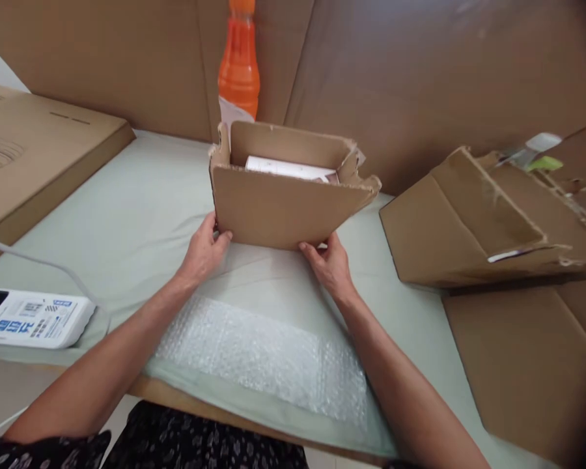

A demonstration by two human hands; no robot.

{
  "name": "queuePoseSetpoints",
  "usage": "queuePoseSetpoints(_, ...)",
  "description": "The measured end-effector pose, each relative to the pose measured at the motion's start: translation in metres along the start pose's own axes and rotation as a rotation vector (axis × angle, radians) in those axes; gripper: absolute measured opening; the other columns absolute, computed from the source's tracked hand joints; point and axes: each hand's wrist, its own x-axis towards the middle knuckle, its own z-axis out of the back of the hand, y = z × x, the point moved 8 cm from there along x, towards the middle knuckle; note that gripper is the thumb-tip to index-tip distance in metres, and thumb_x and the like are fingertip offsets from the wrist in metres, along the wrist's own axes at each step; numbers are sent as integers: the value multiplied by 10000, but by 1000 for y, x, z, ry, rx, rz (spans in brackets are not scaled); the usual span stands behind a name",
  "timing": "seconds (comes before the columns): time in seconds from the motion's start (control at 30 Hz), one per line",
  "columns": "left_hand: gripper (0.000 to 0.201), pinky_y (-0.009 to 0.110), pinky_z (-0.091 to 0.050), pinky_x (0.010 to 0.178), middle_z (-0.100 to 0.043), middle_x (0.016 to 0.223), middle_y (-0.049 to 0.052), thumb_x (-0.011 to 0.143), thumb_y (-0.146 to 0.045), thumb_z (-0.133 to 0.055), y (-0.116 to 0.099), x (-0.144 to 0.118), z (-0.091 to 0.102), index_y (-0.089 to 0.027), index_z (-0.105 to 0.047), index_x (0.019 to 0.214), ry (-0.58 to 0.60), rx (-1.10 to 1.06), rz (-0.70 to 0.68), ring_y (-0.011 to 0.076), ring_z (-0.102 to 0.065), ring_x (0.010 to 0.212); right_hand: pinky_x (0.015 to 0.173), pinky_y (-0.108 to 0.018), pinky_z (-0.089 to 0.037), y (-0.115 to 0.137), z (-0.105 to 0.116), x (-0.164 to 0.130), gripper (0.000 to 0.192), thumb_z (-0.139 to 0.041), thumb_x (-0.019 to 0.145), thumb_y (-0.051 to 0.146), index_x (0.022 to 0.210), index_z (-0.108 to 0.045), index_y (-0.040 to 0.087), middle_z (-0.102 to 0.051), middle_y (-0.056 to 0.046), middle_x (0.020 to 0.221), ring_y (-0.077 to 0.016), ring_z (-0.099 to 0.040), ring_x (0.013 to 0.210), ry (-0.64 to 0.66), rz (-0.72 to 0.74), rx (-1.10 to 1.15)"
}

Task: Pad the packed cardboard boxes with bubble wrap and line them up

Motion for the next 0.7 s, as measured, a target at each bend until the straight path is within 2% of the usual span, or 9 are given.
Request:
queuePoseSetpoints(0.13,713,496,-522,1035,-537,1477,160,866,-274,-612,-20,-43,21,-167,-369,1528,-3,240,-107,317,-561,1307,949,-527,-532,6,15,-42,566,-596,872,344,1402,-500,172,-623,-178,1354,-320,-639,1149,44,129,-208)
queuePoseSetpoints(0.2,589,515,-486,1094,-570,1449,139,924,-236,-580,-39,-85,23,-196,-436,1494,44,406,-249,305,-547,1337,1050,-562,-479,28,18,-86,575,-582,922,298,1476,-461,207,-555,-176,1472,-336,-553,1321,28,274,-327)
queuePoseSetpoints(0.27,461,496,-464,1130,-615,1403,118,958,-191,-558,-52,-130,10,-207,-526,1417,189,470,-439,282,-545,1343,1065,-529,-477,57,1,-132,550,-547,955,229,1498,-456,223,-542,-165,1500,-313,-532,1357,110,463,-378)
queuePoseSetpoints(0.33,339,495,-459,1131,-645,1371,105,968,-148,-538,-49,-165,-6,-205,-615,1293,336,508,-547,284,-535,1355,1040,-482,-498,78,-28,-171,517,-525,970,201,1485,-481,212,-559,-153,1493,-290,-544,1347,295,642,-388)
queuePoseSetpoints(0.4,281,503,-449,1135,-649,1376,104,971,-124,-523,-38,-182,-15,-195,-651,1211,411,529,-591,291,-520,1371,1042,-480,-490,76,-42,-192,444,-528,984,227,1426,-543,196,-579,-139,1481,-294,-543,1348,429,707,-442)
queuePoseSetpoints(0.47,285,489,-441,1147,-626,1417,101,977,-123,-514,-27,-186,-14,-196,-649,1217,437,532,-603,282,-496,1399,1049,-503,-473,53,-25,-194,382,-519,1003,263,1369,-587,177,-589,-142,1471,-313,-536,1355,390,647,-564)
queuePoseSetpoints(0.53,306,476,-440,1152,-594,1455,98,983,-139,-506,-20,-183,-1,-210,-633,1253,404,552,-580,276,-466,1429,1012,-507,-482,20,16,-189,378,-476,1028,290,1364,-587,158,-600,-166,1451,-328,-550,1337,236,525,-701)
queuePoseSetpoints(0.63,337,538,-438,1135,-570,1452,158,989,-223,-504,-9,-173,39,-185,-593,1311,169,685,-469,331,-473,1416,956,-490,-501,-21,73,-188,410,-430,1046,380,1362,-587,170,-624,-176,1408,-327,-597,1274,87,361,-811)
queuePoseSetpoints(0.7,426,612,-438,1100,-555,1440,225,980,-339,-506,1,-170,63,-129,-562,1346,40,807,-364,405,-484,1390,957,-487,-503,-30,83,-192,429,-436,1038,432,1348,-596,184,-630,-168,1399,-323,-608,1260,81,335,-797)
